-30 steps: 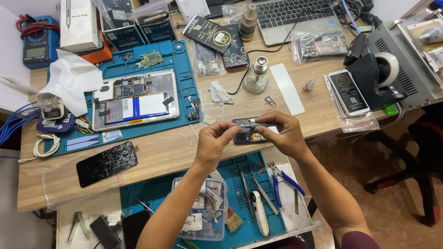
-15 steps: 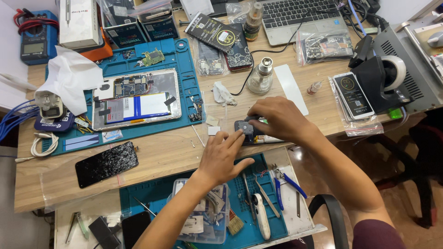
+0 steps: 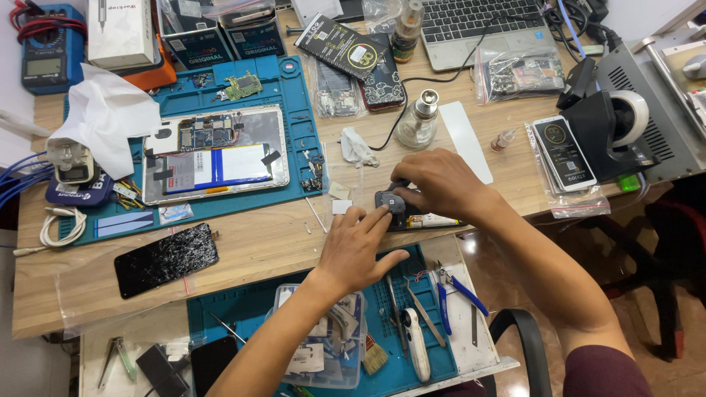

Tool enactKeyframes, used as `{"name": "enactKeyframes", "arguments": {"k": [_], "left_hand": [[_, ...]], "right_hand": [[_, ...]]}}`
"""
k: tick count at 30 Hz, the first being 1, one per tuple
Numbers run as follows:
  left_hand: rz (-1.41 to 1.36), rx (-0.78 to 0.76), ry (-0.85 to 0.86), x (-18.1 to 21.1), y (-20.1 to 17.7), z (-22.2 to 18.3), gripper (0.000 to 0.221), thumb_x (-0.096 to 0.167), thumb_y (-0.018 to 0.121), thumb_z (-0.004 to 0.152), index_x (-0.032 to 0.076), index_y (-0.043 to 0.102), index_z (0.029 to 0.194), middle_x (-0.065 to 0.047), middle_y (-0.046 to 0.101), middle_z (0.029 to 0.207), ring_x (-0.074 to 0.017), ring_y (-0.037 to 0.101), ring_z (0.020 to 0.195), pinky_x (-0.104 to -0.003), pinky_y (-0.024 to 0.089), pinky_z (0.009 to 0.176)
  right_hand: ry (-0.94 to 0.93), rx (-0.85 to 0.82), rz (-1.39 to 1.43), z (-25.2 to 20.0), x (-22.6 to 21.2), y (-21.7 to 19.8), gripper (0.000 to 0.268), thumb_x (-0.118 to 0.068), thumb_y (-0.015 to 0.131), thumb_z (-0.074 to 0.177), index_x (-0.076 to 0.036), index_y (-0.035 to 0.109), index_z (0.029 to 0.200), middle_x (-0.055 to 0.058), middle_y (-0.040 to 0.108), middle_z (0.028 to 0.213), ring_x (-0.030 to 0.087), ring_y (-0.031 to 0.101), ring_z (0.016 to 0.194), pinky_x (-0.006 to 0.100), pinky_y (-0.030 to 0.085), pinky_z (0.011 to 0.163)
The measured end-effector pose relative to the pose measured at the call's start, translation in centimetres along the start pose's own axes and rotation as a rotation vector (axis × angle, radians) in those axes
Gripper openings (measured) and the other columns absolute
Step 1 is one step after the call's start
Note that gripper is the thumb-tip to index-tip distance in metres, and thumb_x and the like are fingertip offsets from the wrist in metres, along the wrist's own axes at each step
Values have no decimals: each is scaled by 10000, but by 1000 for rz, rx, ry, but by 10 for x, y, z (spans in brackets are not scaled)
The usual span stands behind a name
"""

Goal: The person uses a small metal tool to scrape and clean the internal components of a disassembled smartphone. They repeatedly rub the tool across the battery area and surrounding circuitry while holding the device steady with their other hand.

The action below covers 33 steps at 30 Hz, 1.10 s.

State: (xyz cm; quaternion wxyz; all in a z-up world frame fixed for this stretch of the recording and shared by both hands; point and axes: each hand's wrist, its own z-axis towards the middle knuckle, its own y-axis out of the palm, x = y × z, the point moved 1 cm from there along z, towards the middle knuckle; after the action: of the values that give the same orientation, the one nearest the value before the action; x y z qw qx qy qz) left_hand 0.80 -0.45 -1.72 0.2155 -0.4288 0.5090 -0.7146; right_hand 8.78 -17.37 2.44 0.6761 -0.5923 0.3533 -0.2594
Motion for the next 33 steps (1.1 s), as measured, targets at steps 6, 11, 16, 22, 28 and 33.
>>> {"name": "enactKeyframes", "arguments": {"k": [6, 11, 16, 22, 28, 33], "left_hand": [[-28, -27, 2, 0, -3, 0, 597, 528, 469, 836, 58, 548, 1197, -125, 531, 1241, -227, 438, 1013, -333, 338, 757], [-33, -47, -14, 2, -6, 2, 594, 525, 473, 837, 60, 548, 1199, -130, 529, 1248, -242, 443, 1034, -343, 350, 771], [-29, -101, -38, 6, -11, 3, 578, 511, 467, 844, 65, 550, 1202, -130, 531, 1251, -244, 449, 1050, -345, 357, 782], [-35, -65, -26, 5, -7, 1, 573, 485, 513, 826, 54, 550, 1202, -136, 531, 1252, -266, 452, 1057, -357, 365, 778], [-12, -48, -23, 5, -8, 1, 567, 486, 518, 822, 67, 554, 1202, -124, 538, 1249, -258, 460, 1051, -351, 367, 774], [-5, -63, -33, 6, -9, 1, 556, 488, 497, 831, 73, 556, 1196, -119, 540, 1243, -249, 465, 1036, -343, 363, 763]], "right_hand": [[-12, -53, -32, 5, -2, -1, 135, -261, 633, 796, -152, 624, 876, 32, 609, 698, 246, 606, 704, 373, 461, 645], [-37, -147, -250, 21, -9, -7, 234, -383, 537, 861, -173, 616, 793, -7, 581, 595, 178, 564, 567, 325, 445, 592], [-68, -355, -128, 38, -17, -15, 291, -207, 617, 793, -149, 511, 1058, 79, 630, 802, 294, 640, 755, 434, 505, 644], [-66, -375, -187, 39, -23, -21, 299, -268, 628, 798, -110, 537, 1035, 111, 631, 751, 300, 654, 692, 417, 515, 581], [-68, -361, -162, 36, -28, -31, 279, -219, 625, 811, -82, 557, 1043, 109, 628, 820, 248, 643, 729, 357, 525, 612], [-60, -284, -117, 32, -24, -28, 327, -251, 580, 842, -155, 507, 1146, 58, 645, 725, 249, 639, 646, 391, 516, 589]]}}
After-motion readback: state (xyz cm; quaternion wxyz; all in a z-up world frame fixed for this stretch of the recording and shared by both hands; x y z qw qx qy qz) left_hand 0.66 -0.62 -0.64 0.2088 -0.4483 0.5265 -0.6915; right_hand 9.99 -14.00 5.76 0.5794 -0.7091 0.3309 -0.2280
